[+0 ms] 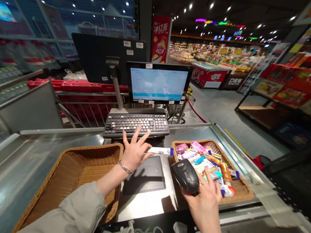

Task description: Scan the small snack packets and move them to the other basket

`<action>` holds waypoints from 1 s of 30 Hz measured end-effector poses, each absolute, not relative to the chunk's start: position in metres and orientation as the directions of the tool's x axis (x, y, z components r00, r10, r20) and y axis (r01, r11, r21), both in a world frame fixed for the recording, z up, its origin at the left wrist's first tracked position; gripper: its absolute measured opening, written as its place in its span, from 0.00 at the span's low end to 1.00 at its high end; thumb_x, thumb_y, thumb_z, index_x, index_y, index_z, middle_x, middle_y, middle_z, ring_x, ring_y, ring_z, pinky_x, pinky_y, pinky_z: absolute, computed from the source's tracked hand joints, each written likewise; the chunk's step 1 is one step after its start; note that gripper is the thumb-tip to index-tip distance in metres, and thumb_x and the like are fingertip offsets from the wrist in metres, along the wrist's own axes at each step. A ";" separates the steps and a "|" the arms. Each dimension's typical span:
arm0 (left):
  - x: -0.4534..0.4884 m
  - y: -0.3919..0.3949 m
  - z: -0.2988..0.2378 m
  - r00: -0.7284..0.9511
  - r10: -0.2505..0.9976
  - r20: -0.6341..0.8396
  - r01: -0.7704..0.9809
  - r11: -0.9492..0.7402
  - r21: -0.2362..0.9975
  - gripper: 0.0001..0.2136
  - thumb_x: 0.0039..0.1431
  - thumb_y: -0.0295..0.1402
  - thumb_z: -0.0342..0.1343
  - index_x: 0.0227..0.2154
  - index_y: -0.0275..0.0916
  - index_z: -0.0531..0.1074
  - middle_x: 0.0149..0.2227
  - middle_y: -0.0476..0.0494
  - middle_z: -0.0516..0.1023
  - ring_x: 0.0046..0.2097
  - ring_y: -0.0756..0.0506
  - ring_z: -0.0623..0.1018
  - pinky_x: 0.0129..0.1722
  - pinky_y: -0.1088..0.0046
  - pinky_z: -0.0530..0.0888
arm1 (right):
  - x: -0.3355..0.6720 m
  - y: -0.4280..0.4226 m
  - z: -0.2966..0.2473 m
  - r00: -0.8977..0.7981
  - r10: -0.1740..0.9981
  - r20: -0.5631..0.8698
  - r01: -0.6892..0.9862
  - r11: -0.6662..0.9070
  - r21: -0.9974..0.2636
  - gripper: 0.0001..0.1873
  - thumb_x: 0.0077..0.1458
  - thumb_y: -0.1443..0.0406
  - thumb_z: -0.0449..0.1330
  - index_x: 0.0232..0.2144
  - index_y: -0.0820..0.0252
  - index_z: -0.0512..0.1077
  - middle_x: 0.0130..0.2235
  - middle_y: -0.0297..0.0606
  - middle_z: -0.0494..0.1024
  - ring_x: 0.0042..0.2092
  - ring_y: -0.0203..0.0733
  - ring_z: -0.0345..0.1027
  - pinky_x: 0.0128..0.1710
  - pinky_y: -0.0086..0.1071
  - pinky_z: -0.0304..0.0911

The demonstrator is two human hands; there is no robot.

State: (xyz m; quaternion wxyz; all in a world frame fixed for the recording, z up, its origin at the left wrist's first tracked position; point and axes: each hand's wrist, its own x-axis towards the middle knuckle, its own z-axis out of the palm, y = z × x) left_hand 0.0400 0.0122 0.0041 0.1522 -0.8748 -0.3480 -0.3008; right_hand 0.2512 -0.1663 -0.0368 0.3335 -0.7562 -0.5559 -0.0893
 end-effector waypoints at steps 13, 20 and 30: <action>0.103 0.013 -0.001 0.672 0.390 0.630 0.547 -0.835 -0.066 0.07 0.55 0.40 0.62 0.32 0.44 0.75 0.62 0.46 0.67 0.68 0.30 0.55 0.61 0.30 0.32 | 0.277 -0.194 -0.038 0.491 0.698 0.522 0.865 -0.317 -0.389 0.14 0.52 0.55 0.59 0.37 0.54 0.76 0.52 0.42 0.78 0.62 0.57 0.58 0.60 0.57 0.46; 0.135 0.012 -0.006 0.703 0.330 0.630 0.470 -0.880 -0.064 0.08 0.55 0.41 0.63 0.31 0.43 0.74 0.63 0.46 0.67 0.68 0.30 0.55 0.61 0.31 0.31 | 0.291 -0.210 -0.043 0.572 0.634 0.521 0.819 -0.401 -0.411 0.16 0.52 0.52 0.58 0.38 0.55 0.75 0.50 0.42 0.79 0.62 0.56 0.58 0.61 0.57 0.45; 0.184 0.003 -0.012 0.754 0.269 0.598 0.371 -0.927 -0.051 0.08 0.57 0.41 0.61 0.34 0.43 0.74 0.63 0.44 0.66 0.69 0.32 0.51 0.61 0.31 0.29 | 0.305 -0.228 -0.045 0.636 0.559 0.531 0.771 -0.476 -0.422 0.19 0.53 0.51 0.56 0.35 0.58 0.76 0.48 0.46 0.79 0.61 0.57 0.60 0.61 0.57 0.45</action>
